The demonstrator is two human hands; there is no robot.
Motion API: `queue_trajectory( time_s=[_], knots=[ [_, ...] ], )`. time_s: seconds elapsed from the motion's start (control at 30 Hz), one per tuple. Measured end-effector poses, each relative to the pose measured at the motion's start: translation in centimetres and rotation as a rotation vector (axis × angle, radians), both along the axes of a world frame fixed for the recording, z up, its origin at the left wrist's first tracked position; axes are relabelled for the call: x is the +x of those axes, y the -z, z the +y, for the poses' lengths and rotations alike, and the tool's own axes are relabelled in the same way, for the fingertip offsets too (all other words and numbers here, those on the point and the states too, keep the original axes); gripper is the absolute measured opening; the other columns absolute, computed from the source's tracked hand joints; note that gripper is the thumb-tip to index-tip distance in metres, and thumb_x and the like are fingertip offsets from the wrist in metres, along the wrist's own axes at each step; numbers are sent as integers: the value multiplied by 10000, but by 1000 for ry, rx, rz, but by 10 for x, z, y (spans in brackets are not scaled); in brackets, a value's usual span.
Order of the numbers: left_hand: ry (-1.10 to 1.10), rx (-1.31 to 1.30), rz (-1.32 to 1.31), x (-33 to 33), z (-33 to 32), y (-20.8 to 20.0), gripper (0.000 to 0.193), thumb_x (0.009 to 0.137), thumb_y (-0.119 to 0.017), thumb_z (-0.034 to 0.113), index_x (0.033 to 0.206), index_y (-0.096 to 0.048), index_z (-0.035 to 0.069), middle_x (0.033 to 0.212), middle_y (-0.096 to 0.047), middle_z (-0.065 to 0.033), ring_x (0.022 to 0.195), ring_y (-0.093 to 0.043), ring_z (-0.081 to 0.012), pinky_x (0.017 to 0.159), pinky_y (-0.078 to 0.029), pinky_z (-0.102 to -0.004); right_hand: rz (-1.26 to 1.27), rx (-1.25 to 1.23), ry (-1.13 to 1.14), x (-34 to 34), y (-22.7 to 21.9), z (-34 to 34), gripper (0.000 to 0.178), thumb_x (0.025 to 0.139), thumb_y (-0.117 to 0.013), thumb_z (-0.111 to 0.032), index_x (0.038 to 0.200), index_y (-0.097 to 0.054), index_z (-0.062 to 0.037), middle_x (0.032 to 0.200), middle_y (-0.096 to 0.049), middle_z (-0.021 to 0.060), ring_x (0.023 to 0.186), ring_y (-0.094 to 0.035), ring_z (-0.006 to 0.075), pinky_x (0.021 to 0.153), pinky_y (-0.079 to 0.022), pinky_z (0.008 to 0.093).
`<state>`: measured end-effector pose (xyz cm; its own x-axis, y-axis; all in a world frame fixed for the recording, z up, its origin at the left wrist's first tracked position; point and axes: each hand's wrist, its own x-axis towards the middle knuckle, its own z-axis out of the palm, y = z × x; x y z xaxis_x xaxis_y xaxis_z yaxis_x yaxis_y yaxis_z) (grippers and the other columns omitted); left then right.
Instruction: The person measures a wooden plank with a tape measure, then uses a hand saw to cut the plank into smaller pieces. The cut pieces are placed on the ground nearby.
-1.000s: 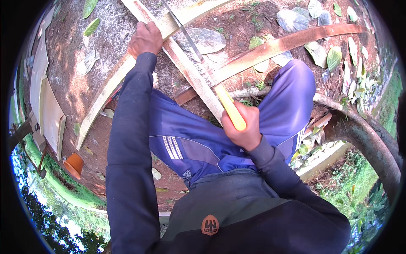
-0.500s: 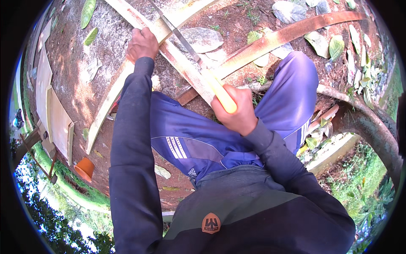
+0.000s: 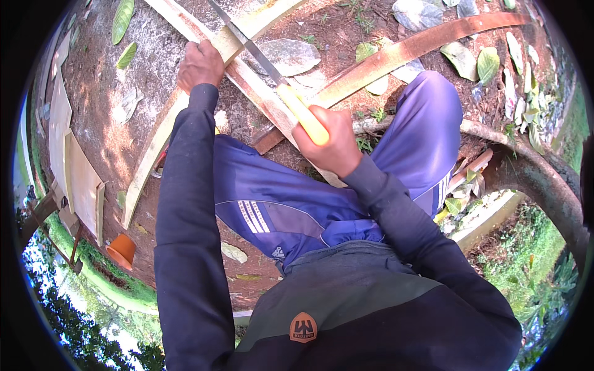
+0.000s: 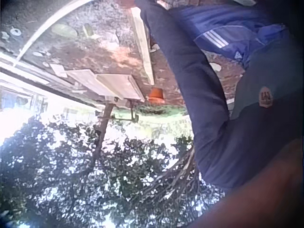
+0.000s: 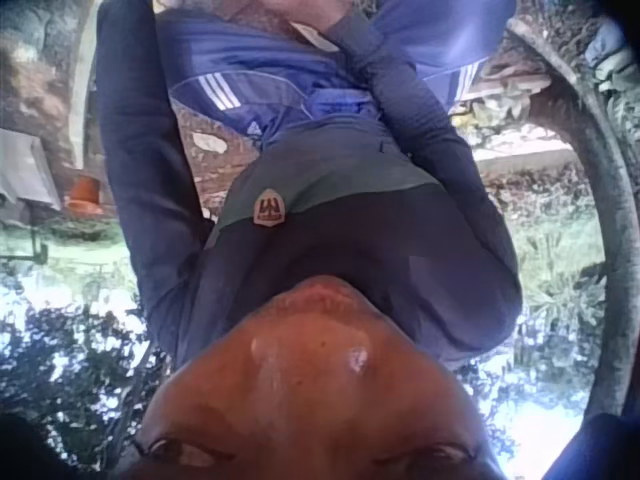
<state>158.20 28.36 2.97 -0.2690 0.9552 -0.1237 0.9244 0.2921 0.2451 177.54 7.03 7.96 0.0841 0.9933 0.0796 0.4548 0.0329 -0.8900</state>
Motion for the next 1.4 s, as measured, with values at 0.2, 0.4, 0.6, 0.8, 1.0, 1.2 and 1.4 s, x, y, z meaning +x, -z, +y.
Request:
queue_trajectory(
  time_s=[0.2, 0.4, 0.6, 0.8, 1.0, 1.2, 1.4],
  knots=[
    [-3, -38, 3, -1, -7, -2, 496, 977, -380, 432, 1119, -671, 56, 1131, -717, -268, 1093, -669, -450, 978, -468, -505, 52, 118, 76, -23, 14, 63, 196, 836, -664, -166, 719, -632, -11, 610, -584, 205, 575, -619, 421, 564, -522, 450],
    [-47, -48, -14, -7, -2, -10, 482, 977, -370, 408, 1133, -663, 59, 1109, -725, -268, 1073, -687, -422, 966, -475, -494, 43, -171, 8, 27, -44, -80, 119, 771, -711, -71, 867, -686, -3, 768, -686, 205, 653, -695, 377, 575, -550, 432],
    [57, -20, -44, 5, 7, -1, 487, 972, -381, 414, 1135, -662, 51, 1108, -722, -279, 1090, -685, -426, 977, -481, -489, 42, -145, 98, -44, -5, 127, 236, 839, -701, -246, 828, -664, -13, 697, -638, 257, 644, -648, 437, 581, -517, 491],
    [-20, -9, -7, -7, -4, -9, 467, 980, -365, 389, 1084, -660, 43, 1061, -733, -253, 1022, -700, -401, 945, -478, -504, 60, -45, 62, 29, -48, -99, 80, 781, -697, -54, 825, -653, -5, 720, -655, 173, 549, -641, 317, 524, -491, 415],
    [49, -16, -35, 6, 4, -1, 494, 974, -371, 416, 1095, -674, 46, 1119, -717, -266, 1071, -671, -450, 969, -467, -507, 53, 29, 19, -14, 18, 97, 300, 856, -659, -290, 884, -679, 8, 780, -665, 281, 722, -658, 483, 619, -530, 523],
    [-26, -39, -6, -12, -4, -4, 494, 985, -357, 413, 1124, -661, 49, 1096, -726, -261, 1057, -691, -405, 966, -469, -500, 27, -18, -25, 20, -24, -56, 96, 771, -662, -9, 858, -702, 0, 723, -667, 185, 527, -634, 330, 521, -504, 380],
    [20, -18, -27, 8, 0, -2, 501, 990, -345, 413, 1127, -667, 55, 1084, -733, -257, 1042, -696, -399, 960, -473, -490, -83, 171, -42, -5, 29, 43, 78, 781, -689, -80, 764, -643, -19, 665, -632, 174, 536, -628, 353, 528, -502, 435]
  ],
)
